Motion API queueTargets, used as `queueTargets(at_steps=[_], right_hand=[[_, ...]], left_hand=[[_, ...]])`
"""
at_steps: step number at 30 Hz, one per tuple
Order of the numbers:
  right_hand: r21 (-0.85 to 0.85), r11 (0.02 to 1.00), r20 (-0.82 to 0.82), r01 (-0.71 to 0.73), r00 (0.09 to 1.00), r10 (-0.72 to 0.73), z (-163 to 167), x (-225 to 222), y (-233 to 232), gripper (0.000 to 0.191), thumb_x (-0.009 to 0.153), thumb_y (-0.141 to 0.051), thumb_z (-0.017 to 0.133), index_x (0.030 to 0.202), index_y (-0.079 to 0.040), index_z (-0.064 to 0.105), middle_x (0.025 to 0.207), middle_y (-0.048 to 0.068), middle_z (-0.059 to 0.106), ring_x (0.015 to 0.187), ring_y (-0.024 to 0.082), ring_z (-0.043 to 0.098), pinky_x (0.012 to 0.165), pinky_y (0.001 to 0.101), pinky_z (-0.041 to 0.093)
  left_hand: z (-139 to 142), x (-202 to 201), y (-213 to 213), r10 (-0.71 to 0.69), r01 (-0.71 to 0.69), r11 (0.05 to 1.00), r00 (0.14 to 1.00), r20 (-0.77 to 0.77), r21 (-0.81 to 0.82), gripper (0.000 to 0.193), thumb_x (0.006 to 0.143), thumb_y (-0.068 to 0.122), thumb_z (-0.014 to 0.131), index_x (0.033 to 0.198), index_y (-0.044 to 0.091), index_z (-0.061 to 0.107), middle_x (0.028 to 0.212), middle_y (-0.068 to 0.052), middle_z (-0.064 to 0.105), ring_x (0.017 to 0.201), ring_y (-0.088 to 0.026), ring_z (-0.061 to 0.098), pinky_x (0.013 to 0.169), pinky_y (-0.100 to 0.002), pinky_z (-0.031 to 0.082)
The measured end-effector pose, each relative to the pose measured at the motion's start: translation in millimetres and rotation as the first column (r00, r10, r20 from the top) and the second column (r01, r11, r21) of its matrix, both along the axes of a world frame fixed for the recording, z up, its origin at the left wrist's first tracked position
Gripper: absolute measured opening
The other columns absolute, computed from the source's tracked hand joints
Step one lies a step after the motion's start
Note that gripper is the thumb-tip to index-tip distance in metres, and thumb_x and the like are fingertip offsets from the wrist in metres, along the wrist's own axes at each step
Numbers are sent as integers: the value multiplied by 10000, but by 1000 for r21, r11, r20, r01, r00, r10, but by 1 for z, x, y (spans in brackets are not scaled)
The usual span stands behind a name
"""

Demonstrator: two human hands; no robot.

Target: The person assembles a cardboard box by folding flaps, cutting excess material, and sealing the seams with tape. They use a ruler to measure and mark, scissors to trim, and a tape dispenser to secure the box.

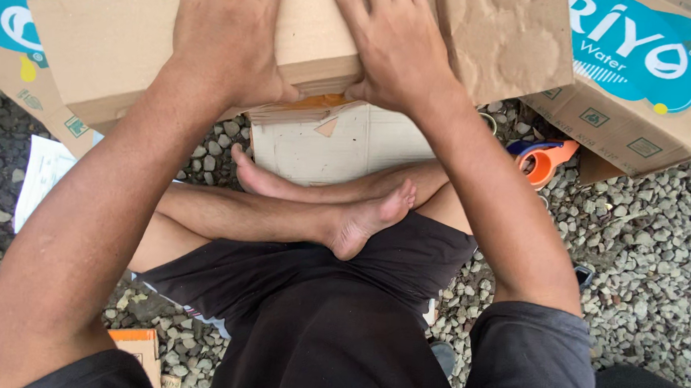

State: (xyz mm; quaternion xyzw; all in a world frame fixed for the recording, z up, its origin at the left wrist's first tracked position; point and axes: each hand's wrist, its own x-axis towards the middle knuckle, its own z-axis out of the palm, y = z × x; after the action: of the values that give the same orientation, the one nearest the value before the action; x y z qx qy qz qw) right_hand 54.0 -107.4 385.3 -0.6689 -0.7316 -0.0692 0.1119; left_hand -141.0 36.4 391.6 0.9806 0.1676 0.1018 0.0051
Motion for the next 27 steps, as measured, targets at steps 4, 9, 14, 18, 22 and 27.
queueTargets(at_steps=[4, 9, 14, 18, 22, 27], right_hand=[[-20, 1000, -60, -1, 998, -1, -3, 4, -7, 1309, 522, -358, 1001, 1611, -52, 342, 1414, 217, 485, 1287, 414, 469, 1087, 536, 378], [42, 999, -73, -13, 997, 16, -5, 7, -4, 1326, 502, -360, 1008, 1606, -48, 343, 1468, 227, 453, 1355, 420, 438, 1129, 555, 355], [32, 999, -88, -26, 996, 29, -5, 10, -1, 1317, 468, -306, 990, 1590, -29, 360, 1507, 255, 427, 1406, 441, 404, 1162, 569, 317], [13, 1000, -75, -23, 997, 24, -7, 9, -2, 1275, 536, -264, 983, 1617, -21, 352, 1528, 254, 419, 1431, 440, 392, 1204, 586, 293], [-1, 999, -79, 33, 996, -33, -9, 4, 4, 1254, 501, -191, 946, 1592, 0, 359, 1471, 254, 442, 1394, 442, 411, 1188, 572, 305], [-14, 999, -186, 36, 982, -38, -9, 4, 9, 1272, 420, -252, 966, 1525, 3, 389, 1384, 263, 466, 1277, 458, 442, 1089, 561, 335]], left_hand=[[-2, 0, -2, -13, 15, 996, 1000, -18, 85, 1223, 510, 627, 935, 1497, 43, 510, 1262, -291, 554, 1199, -436, 502, 984, -554, 384], [3, 5, -5, 39, -37, 999, 997, -67, 29, 1327, 471, 661, 944, 1518, -8, 479, 1256, -318, 524, 1149, -441, 497, 917, -542, 400], [7, 20, 1, -41, 41, 997, 999, -3, 65, 1214, 510, 732, 928, 1311, -83, 517, 1221, -238, 545, 1156, -374, 525, 997, -488, 421], [-1, 27, -2, -30, 27, 999, 997, -77, -34, 1164, 514, 586, 935, 1346, -109, 510, 1191, -239, 554, 1066, -368, 540, 938, -470, 425], [-8, 27, -2, 7, -10, 1000, 991, -134, -23, 1237, 460, 553, 945, 1402, -103, 480, 1159, -243, 558, 1042, -381, 543, 934, -478, 424], [-3, 29, -3, -44, 43, 999, 999, -31, -15, 1248, 466, 548, 953, 1409, -102, 459, 1226, -272, 550, 1123, -407, 537, 927, -497, 424]])
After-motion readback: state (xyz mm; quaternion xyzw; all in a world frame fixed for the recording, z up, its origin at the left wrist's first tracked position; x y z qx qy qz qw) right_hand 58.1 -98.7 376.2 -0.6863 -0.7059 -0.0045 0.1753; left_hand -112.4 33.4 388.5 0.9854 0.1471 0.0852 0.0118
